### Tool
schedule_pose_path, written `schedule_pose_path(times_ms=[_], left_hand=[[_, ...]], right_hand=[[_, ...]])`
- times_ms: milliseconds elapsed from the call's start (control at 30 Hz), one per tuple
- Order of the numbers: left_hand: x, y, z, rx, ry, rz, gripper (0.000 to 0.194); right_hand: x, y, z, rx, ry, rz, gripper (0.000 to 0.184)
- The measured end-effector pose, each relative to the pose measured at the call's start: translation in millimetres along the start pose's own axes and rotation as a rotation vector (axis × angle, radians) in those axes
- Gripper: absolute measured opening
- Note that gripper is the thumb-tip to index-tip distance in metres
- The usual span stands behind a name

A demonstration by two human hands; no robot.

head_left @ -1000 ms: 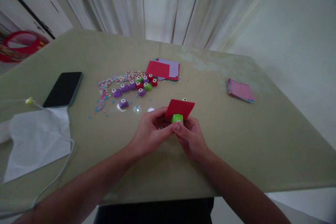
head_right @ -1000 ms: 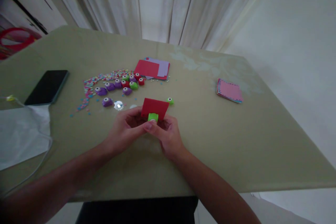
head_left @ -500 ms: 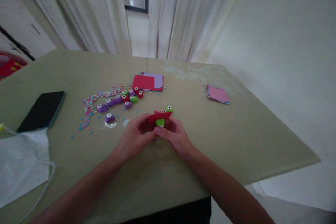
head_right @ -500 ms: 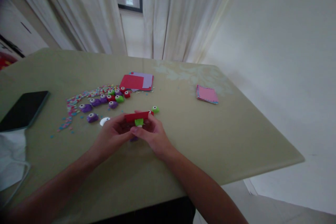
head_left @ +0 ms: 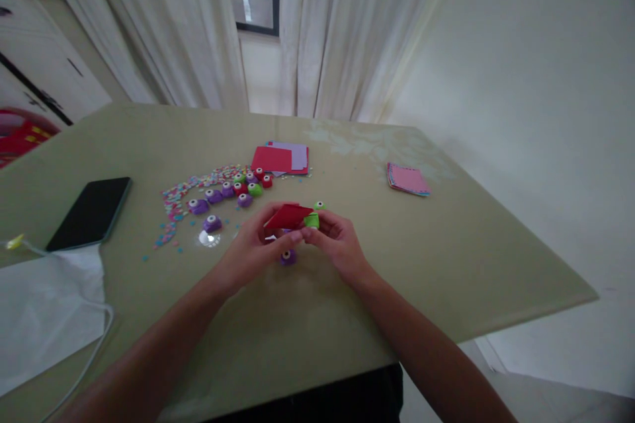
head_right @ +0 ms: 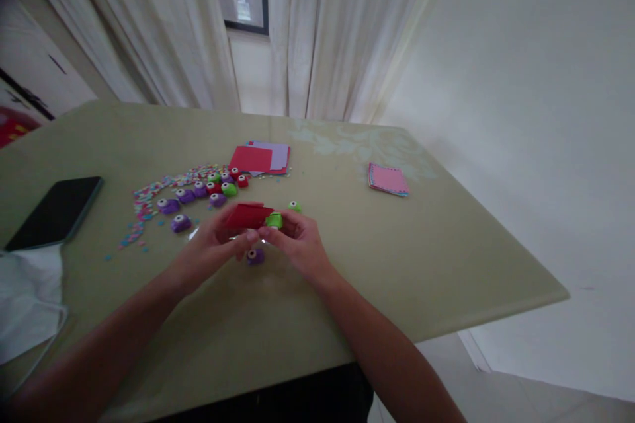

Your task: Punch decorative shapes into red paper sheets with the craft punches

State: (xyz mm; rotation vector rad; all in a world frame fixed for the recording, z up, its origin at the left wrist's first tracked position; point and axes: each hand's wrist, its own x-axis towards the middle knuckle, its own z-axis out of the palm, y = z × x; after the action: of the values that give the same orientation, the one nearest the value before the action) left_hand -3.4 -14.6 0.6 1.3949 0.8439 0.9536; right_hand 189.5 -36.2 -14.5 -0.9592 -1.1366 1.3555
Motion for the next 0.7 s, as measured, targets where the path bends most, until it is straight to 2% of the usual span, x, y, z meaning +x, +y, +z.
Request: schedule_pose_path(times_ms=[67, 200, 300, 467, 700], left_hand=[[2.4, -4.2, 0.2, 0.049, 0.119, 0.04, 0.031], [4.9, -12.4, -2.4, 0.071, 0.265, 0.048, 0.033], [2.7, -10.5, -3.3, 0.013, 0.255, 0.057, 0.027], [-2.9, -1.5, -0.9, -0.036, 0.236, 0.091, 0.021], [-5.9, 1.5, 1.1, -0.064, 0.22, 0.111, 0.017]], right_hand=[[0.8, -1.0, -2.2, -0.03, 0.006, 0.015, 0.036], [3.5, -1.9, -10.6, -0.098, 0.024, 0.075, 0.049], [7.8, -2.9, -22.7, -0.208, 0.106, 0.025, 0.055], [17.3, -5.1, -49.6, -0.659, 0.262, -0.092, 0.047], [24.6, -1.8, -65.8, -1.024, 0.342, -0.027, 0.038]])
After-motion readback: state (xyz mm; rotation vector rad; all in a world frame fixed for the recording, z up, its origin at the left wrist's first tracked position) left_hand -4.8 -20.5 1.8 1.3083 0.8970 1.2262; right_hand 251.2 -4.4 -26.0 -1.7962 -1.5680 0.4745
